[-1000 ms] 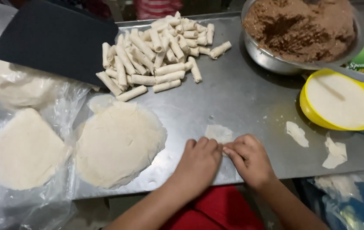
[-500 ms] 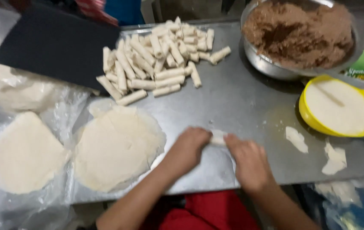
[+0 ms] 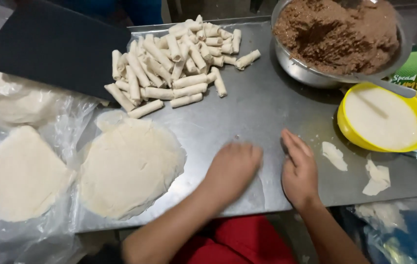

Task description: Rolling lumpia by placing meat filling on thin wrappers and folding them into cylinders on a metal prep table.

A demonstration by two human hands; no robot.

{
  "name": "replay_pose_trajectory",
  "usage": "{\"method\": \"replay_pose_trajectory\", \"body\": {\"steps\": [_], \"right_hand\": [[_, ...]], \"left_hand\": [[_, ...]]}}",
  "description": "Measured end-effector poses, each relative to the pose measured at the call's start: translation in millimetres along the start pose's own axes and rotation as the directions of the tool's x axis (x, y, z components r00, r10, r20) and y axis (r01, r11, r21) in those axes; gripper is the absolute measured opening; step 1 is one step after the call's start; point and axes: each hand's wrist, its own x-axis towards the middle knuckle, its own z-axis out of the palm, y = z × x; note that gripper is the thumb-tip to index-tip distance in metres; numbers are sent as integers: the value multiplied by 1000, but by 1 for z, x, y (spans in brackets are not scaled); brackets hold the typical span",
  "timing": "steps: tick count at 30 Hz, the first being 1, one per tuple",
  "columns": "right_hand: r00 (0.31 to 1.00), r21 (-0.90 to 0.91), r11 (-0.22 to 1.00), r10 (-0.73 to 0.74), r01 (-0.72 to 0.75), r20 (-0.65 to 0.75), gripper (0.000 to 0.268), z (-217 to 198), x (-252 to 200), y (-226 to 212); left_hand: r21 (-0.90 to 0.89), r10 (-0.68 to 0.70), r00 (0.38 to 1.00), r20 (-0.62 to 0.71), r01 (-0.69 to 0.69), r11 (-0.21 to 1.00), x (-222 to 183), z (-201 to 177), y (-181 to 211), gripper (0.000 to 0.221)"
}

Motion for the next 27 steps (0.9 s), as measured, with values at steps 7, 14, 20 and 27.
{"method": "replay_pose_trajectory", "body": {"steps": [7,14,20,27], "right_hand": [[981,202,977,98,-63,-166,59,-8,-4,-24],[961,188,981,101,-53,-259,37,-9,-4,-14],[1000,162,987,-13,14,-13,88,-7,3,-33],[991,120,991,-73,59,114,28,-5,-12,-19]], "left_hand": [[-3,-153,933,325,162,987,35,-25,38,74],[-539,-240,924,299,371,757,78,-11,-33,36],[-447,-350,894,278,443,777,25,-19,-49,50],[-716,-207,848,487,524,461,37,-86,-38,56]]}}
